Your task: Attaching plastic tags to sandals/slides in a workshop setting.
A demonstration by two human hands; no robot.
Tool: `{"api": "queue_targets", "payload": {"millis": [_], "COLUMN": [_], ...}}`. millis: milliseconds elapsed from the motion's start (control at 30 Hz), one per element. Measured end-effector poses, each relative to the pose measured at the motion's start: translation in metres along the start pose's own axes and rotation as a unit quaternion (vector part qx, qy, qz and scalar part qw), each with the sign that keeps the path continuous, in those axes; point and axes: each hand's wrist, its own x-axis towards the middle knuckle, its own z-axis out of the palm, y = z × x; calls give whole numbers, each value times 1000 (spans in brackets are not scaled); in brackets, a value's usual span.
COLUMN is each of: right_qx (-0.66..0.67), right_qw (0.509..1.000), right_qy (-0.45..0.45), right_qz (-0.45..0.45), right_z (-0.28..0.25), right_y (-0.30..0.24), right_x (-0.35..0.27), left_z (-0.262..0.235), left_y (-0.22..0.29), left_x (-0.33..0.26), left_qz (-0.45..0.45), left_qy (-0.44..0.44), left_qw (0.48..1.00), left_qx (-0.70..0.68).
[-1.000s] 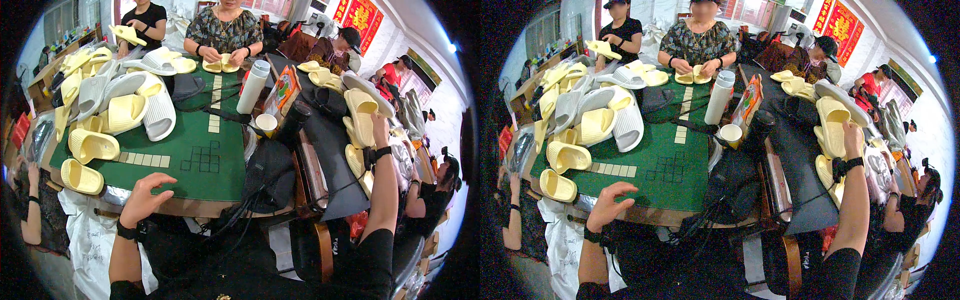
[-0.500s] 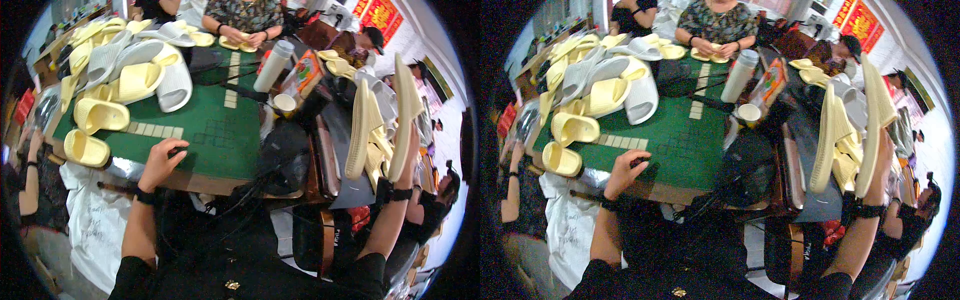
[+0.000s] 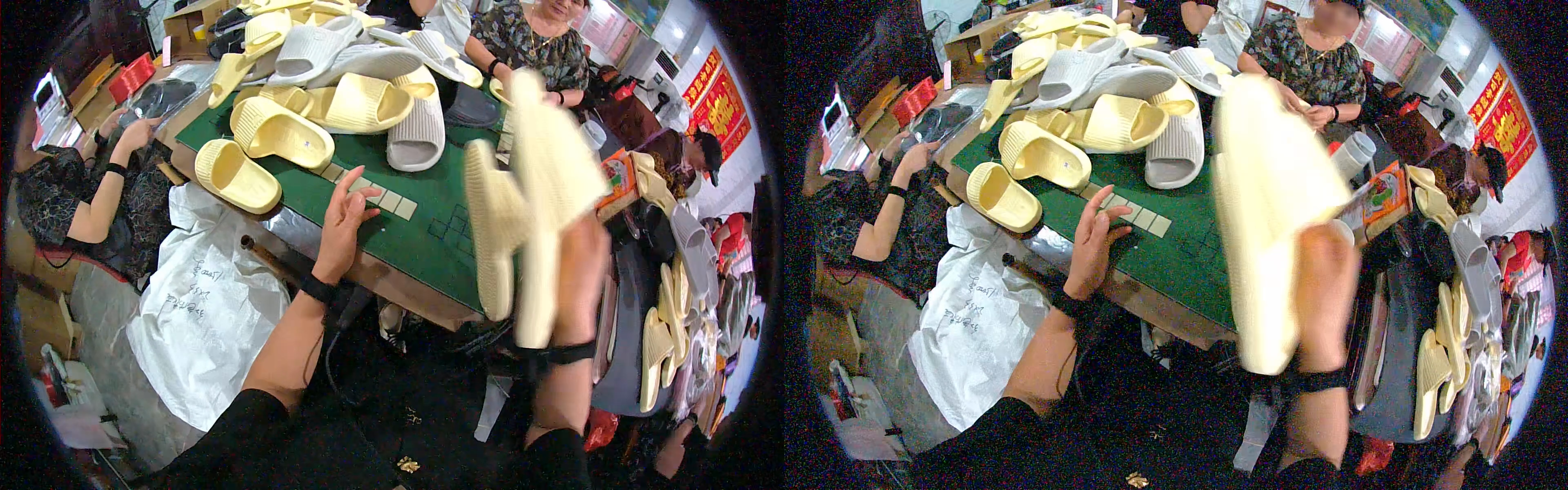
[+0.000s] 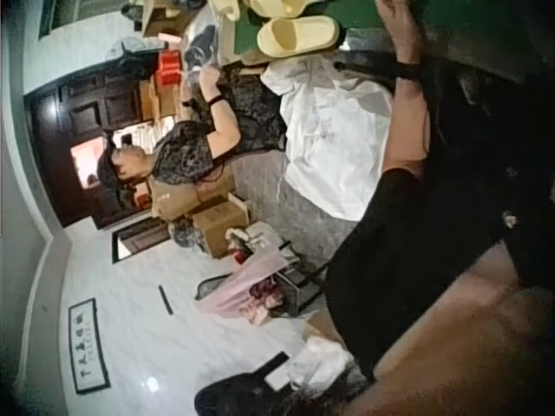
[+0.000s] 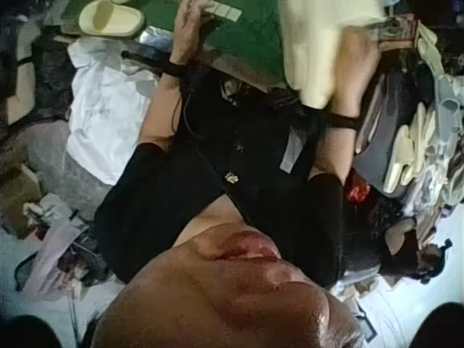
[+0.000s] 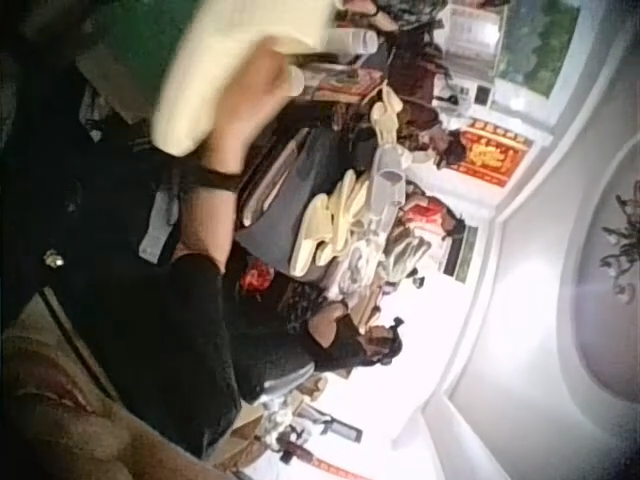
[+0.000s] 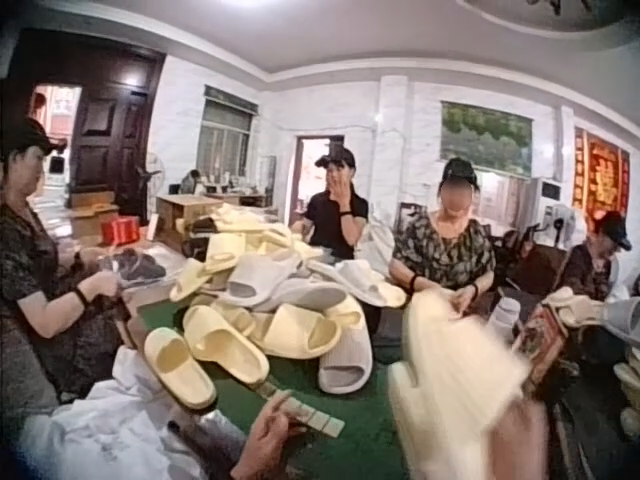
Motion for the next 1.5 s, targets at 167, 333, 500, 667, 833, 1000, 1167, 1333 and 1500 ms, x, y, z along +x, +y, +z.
{"api": "queue_targets", "payload": {"millis": [167, 333, 500, 667, 833, 1000, 1167, 1333, 1500], "right_qx": [117, 158, 27, -20, -79, -35, -16, 67, 396], "right_qw": [951, 942, 977, 949, 937, 945, 958, 961, 882], "right_qy": [-208, -185, -128, -233, -272, -226, -189, -119, 44], "right_qz": [196, 231, 170, 213, 205, 235, 215, 241, 252], "right_z": [93, 96, 71, 66, 76, 67, 59, 41, 8], "right_y": [-53, -40, -26, -6, -5, 9, 3, -5, -25], "right_x": [-47, -67, -65, -75, -76, -85, -84, -83, -84], "left_z": [5, 1, -2, -9, -12, 3, 15, 48, 63], "left_y": [8, 2, 4, 29, 49, 72, 48, 27, 49], "left_x": [-4, -1, -4, -10, 4, 7, 16, 31, 17], "left_qz": [84, 61, 73, 98, 113, 93, 151, 94, 207], "left_qy": [84, 122, 212, 115, -94, -66, -65, -105, -92], "left_qw": [992, 990, 961, 940, 917, 870, 820, 806, 795], "left_qx": [-39, -25, 164, 305, 372, 479, 548, 574, 563]}}
